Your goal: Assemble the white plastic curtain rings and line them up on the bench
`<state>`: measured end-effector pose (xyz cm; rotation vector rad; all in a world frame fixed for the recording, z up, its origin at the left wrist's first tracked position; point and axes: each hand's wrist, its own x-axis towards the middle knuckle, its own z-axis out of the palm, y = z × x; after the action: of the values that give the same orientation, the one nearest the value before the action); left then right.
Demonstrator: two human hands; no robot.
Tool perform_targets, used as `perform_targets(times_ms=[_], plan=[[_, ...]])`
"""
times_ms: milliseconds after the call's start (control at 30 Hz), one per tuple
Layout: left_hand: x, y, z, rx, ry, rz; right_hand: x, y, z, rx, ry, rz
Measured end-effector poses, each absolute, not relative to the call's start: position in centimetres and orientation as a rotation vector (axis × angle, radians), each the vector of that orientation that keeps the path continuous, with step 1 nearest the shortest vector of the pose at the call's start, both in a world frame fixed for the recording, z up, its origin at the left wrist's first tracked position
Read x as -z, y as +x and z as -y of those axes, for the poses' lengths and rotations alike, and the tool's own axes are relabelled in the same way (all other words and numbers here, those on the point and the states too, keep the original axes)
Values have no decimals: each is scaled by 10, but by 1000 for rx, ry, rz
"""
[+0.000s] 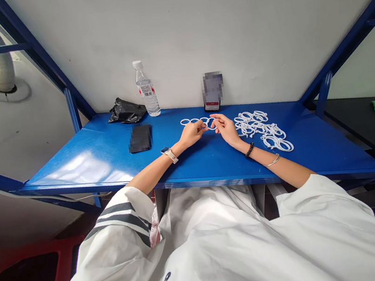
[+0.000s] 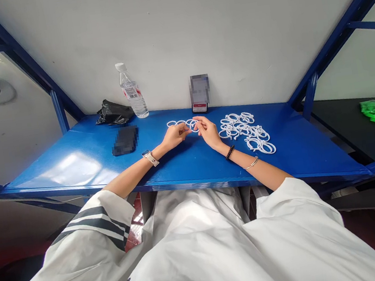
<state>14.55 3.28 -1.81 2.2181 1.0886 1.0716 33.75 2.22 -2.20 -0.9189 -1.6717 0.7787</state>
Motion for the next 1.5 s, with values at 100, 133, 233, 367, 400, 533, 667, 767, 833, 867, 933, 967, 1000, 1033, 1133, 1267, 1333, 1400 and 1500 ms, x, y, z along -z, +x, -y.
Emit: perform_targets(times_ms=[100,133,233,367,400,533,667,767,833,867,933,967,1000,1033,1133,1267,1333,1400,1500], plan=[[20,146,-35,-1119,2166,-1095,21,338,-21,-744,-910,1691],[20,146,-35,-1134,2143,-1089,21,338,-22,-733,-911,1696],[21,145,-36,-1145,2068,-1046,22,339,-23,-693,-923,1703],[21,146,-36,-1120,1907,-964,23,340,-24,-652,-930,1696],[21,146,-37,-1114,1859,-947,23,340,-24,-649,-927,1691],[19,148,-38,-1033,1715,-892,21,338,-21,-638,-912,1675],[13,149,-32,-865,1593,-834,18,337,-18,-622,-908,1660],[9,148,-26,-723,1479,-716,16,337,-16,-587,-906,1650],[7,149,-23,-668,1414,-652,15,337,-16,-584,-897,1638],[6,149,-23,-659,1388,-627,15,336,-15,-589,-891,1628],[6,149,-22,-658,1348,-580,14,335,-14,-607,-876,1603],[6,149,-23,-662,1332,-558,14,335,-14,-620,-866,1590],[6,149,-23,-666,1317,-538,14,334,-14,-635,-853,1577],[7,148,-24,-671,1304,-523,14,333,-13,-652,-837,1567],[7,147,-25,-710,1268,-515,14,332,-14,-704,-794,1547],[6,146,-26,-740,1244,-515,16,333,-15,-790,-788,1532],[6,146,-25,-742,1243,-508,16,334,-16,-829,-793,1546],[6,146,-25,-748,1246,-507,16,335,-16,-852,-796,1563],[8,146,-27,-757,1255,-499,15,335,-14,-873,-782,1573]])
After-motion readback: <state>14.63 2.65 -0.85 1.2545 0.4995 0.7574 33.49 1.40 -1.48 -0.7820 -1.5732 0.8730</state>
